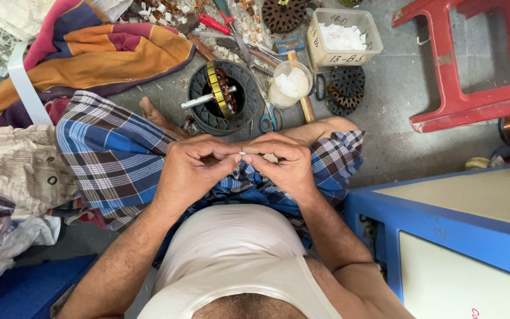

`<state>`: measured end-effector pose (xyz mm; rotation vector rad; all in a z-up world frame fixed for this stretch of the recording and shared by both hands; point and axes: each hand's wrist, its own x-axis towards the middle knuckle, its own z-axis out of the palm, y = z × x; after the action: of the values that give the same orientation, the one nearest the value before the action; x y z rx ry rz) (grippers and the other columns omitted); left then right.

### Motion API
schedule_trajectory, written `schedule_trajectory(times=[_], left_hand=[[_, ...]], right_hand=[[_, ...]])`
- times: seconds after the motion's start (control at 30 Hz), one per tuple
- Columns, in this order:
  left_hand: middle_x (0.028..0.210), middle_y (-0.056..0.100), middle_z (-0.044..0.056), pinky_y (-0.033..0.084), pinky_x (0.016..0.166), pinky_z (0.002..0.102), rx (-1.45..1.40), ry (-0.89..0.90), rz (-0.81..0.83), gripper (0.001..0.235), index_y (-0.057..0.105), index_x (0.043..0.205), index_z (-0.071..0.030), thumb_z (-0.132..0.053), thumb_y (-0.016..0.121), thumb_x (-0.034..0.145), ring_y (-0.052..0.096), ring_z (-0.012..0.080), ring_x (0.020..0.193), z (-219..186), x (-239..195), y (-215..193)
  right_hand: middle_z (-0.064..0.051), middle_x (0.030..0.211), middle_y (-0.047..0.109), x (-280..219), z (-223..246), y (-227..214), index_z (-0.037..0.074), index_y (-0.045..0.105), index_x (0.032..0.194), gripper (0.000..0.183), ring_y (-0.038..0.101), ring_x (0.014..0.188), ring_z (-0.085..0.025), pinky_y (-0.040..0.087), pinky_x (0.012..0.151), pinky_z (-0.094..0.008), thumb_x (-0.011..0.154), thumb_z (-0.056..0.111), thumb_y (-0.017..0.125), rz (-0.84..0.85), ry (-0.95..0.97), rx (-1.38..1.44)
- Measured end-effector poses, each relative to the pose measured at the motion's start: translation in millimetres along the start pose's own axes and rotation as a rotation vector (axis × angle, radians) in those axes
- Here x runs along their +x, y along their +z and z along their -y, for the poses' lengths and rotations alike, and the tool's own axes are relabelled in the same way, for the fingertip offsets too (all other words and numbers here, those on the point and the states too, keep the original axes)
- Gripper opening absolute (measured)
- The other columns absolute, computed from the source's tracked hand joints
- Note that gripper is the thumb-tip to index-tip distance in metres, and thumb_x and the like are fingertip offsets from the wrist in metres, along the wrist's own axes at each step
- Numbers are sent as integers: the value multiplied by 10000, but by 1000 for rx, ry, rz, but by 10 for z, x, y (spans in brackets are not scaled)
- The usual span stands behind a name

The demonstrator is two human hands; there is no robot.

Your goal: The person repairs a fan motor by hand, wrapping small pieces of paper around copper wire coils and using a screwdriver to arrange the wires inside the motor casing.

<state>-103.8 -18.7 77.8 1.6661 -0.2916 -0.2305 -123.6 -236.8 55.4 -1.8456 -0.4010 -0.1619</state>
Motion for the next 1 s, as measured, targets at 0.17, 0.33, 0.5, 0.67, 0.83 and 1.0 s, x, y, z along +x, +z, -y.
schedule_trajectory(times=[0.17, 0.33, 0.5, 0.67, 0.83, 1.0], left_hand=[[870, 789, 42, 591, 623, 198, -26, -48, -14, 121, 810, 984, -41, -77, 810, 868, 729, 63, 727, 60, -7, 41], [925, 773, 56, 605, 665, 212, -51, 1, 20, 164, 805, 1012, -36, -102, 823, 864, 728, 82, 774, 104, 23, 19], [839, 774, 67, 601, 617, 227, -66, -153, 14, 121, 806, 974, -35, -105, 806, 876, 750, 103, 702, 161, 27, 61], [873, 797, 69, 640, 710, 227, -329, -193, 39, 143, 773, 1003, -8, -88, 786, 885, 752, 95, 775, 277, 16, 91], [859, 796, 90, 634, 696, 238, -296, -181, 32, 152, 786, 1002, 9, -78, 802, 879, 744, 107, 759, 315, 9, 78], [864, 804, 90, 649, 697, 243, -328, -223, 17, 159, 783, 1006, 13, -76, 794, 875, 758, 105, 755, 295, 13, 60]], right_hand=[[-59, 963, 756, -4, -12, 36, 40, 766, 1018, 178, 710, 826, -116, 565, 701, -243, 860, -23, 821, -16, 27, -29], [-84, 1026, 698, -3, 76, 61, 35, 760, 1171, 284, 677, 871, -137, 548, 718, -266, 898, -38, 790, -46, -119, -258], [-99, 1041, 665, 15, 140, 83, 18, 735, 1215, 321, 662, 877, -166, 549, 719, -289, 902, -51, 760, -25, -198, -310], [-92, 1011, 721, 13, 81, 70, 16, 729, 1062, 209, 717, 871, -172, 574, 731, -280, 868, 0, 803, -69, -41, -167], [-84, 970, 759, -4, 26, 38, 27, 725, 1010, 140, 746, 847, -163, 589, 724, -286, 888, -10, 785, -17, -95, -214], [-102, 1019, 757, 22, 25, 41, 9, 741, 1060, 183, 742, 874, -180, 604, 732, -275, 886, -21, 789, 14, -177, -260]])
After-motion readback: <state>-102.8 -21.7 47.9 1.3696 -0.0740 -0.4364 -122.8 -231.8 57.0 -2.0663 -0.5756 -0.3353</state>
